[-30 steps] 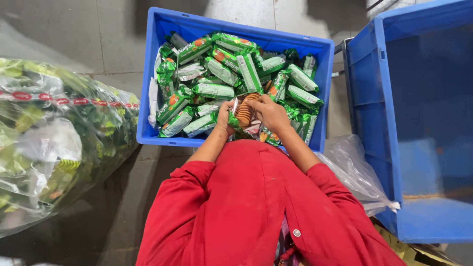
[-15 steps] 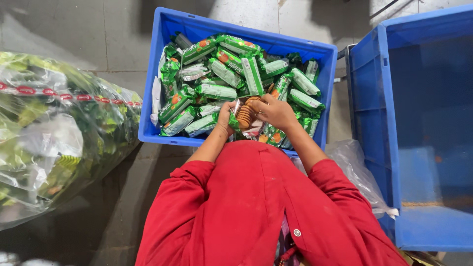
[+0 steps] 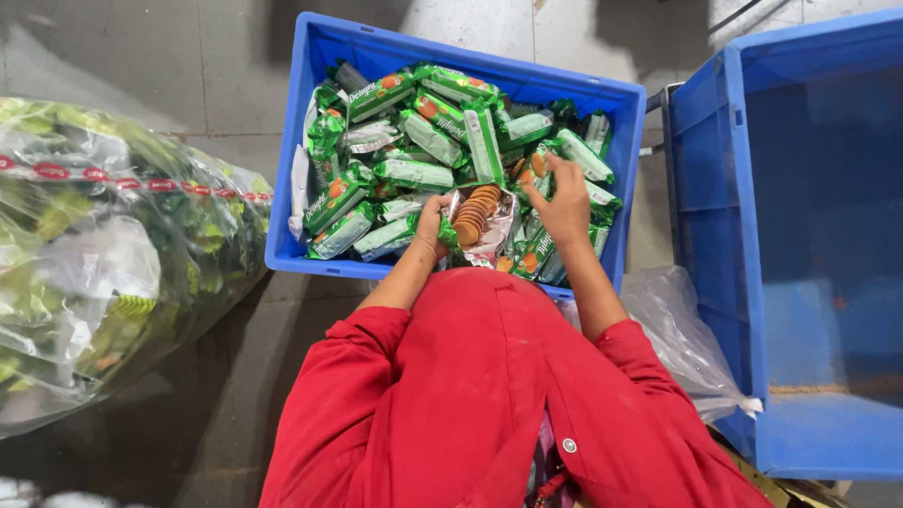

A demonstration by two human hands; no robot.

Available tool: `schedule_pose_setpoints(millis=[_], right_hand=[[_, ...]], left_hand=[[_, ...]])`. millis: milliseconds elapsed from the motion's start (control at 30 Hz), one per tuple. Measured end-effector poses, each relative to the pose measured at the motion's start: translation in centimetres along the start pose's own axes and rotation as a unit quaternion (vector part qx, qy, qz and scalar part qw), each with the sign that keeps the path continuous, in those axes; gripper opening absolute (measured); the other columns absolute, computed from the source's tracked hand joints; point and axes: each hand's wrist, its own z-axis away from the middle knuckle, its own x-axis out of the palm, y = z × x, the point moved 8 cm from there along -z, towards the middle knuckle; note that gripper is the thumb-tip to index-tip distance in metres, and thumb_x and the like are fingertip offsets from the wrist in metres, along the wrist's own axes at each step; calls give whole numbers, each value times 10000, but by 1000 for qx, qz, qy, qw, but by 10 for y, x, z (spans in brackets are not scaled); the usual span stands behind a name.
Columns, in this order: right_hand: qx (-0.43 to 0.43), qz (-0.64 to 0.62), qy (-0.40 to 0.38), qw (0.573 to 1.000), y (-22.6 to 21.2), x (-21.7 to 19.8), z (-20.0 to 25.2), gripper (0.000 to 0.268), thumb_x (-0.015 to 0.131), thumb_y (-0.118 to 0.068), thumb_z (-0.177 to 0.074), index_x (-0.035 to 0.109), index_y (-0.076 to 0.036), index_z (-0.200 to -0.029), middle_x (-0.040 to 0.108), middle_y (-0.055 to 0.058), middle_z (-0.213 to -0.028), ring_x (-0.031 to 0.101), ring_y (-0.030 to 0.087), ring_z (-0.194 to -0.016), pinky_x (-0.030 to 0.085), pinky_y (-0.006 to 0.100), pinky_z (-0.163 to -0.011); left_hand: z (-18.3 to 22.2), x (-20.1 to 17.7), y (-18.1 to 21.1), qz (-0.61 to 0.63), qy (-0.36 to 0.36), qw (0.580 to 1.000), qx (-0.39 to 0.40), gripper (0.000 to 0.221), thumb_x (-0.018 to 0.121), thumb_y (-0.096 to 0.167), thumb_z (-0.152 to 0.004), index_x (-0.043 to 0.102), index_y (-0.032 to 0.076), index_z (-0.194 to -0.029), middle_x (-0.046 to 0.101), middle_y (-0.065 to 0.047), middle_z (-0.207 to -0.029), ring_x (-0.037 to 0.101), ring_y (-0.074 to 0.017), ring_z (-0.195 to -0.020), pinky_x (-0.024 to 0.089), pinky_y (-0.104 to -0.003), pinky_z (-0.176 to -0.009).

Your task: The person repeatedly picks green-wrapped packages from a blue bin, opens them by hand, removes stacks of round cookies, and places the cookies into a second blue bin while discarding the wrappers. The process continues with multiple packages throughout the clip.

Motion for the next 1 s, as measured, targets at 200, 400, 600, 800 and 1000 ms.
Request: schedule_pose_setpoints(millis=[200,400,600,800,1000], right_hand=[[60,-19,-229,971,11,67,30,962,947,-454,-659,554,-1,-1411,649,218,-1355,644,357,-1249,496,411,-1055],[78,0,-227,971,15,91,45,1300,974,-516,-549,340,73,-1519,563,289,-1407,587,406,-1272,479,424,-1041],[117,-88,-222,964,35,101,47,1248,962,-490,-520,383,15,-1503,568,251,-1395,584,370,-1293,475,416,-1069],[5,-93,-180,979,30,111,46,1084,968,-493,-588,478,-57,-1451,497,247,-1407,481,402,-1327,399,455,-1144],[50,-99,-231,967,34,128,62,1258,949,-517,-584,324,-45,-1568,511,242,-1426,579,401,-1244,510,429,-1016]], left_hand=[[-15,-7,-4,0,-4,1000,20,564,491,393,-922,615,-51,-1248,714,-223,-1116,718,-364,-944,598,-505,-866],[-19,-17,-10,8,-17,1000,16,537,491,370,-938,625,-54,-1239,719,-207,-1108,716,-345,-932,584,-473,-874],[-25,-19,-13,-3,-12,1000,15,539,479,373,-926,633,-42,-1235,720,-200,-1108,720,-332,-937,592,-456,-869],[-21,-11,-6,-32,-6,999,40,473,502,358,-979,626,3,-1266,708,-155,-1126,712,-290,-965,590,-455,-876],[-2,8,1,-88,25,995,27,532,418,358,-941,616,-4,-1277,724,-150,-1150,734,-294,-971,597,-441,-862]])
